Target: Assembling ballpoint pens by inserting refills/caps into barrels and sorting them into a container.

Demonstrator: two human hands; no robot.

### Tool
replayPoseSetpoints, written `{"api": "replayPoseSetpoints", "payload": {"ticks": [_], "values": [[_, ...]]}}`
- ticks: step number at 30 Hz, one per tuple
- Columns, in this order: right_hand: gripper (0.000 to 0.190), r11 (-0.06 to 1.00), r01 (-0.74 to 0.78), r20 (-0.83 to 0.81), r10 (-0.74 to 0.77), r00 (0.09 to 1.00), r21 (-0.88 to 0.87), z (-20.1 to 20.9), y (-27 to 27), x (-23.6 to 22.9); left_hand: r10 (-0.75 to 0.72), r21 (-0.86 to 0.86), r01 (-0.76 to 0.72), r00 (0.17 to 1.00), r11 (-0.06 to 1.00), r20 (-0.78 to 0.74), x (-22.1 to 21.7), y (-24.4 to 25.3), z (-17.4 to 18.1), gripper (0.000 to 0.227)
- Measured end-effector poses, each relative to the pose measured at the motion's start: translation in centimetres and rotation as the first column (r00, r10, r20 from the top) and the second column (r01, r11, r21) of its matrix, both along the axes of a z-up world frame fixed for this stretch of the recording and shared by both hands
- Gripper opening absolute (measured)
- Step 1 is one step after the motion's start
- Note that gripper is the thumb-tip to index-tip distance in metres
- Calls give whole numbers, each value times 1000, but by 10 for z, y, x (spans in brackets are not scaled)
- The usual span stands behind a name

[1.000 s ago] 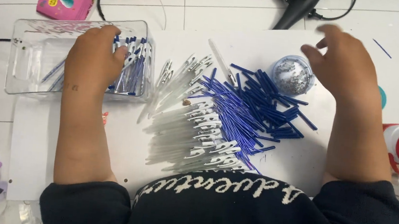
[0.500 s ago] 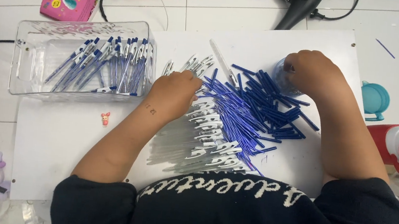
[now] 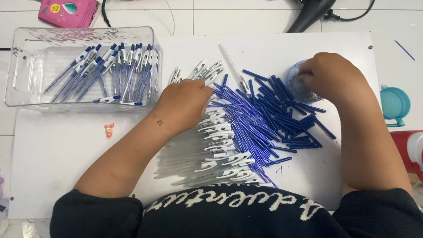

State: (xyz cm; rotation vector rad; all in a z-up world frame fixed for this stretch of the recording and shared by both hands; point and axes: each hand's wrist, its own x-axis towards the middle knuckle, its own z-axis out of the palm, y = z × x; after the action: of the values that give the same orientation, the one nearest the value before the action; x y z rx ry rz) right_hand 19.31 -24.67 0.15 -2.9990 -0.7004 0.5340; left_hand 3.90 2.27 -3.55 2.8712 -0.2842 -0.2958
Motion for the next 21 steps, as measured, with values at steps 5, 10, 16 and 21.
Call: {"api": "replayPoseSetpoints", "payload": {"ticks": [5,10,16,21], "values": [[27,989,-67,106,53,993,129,-4,-12,7,-5,-68,15,989,998,145,-10,0,18,23],[24,773,-260,219,160,963,578,-1,-5,-25,-54,-289,187,910,939,411,-18,-18,20,23],[17,443,-527,390,367,845,725,13,16,-70,-102,-322,348,802,880,589,-20,-36,15,23],[14,432,-566,417,395,819,702,21,20,-77,-68,-342,339,790,876,610,-22,-36,11,22]]}}
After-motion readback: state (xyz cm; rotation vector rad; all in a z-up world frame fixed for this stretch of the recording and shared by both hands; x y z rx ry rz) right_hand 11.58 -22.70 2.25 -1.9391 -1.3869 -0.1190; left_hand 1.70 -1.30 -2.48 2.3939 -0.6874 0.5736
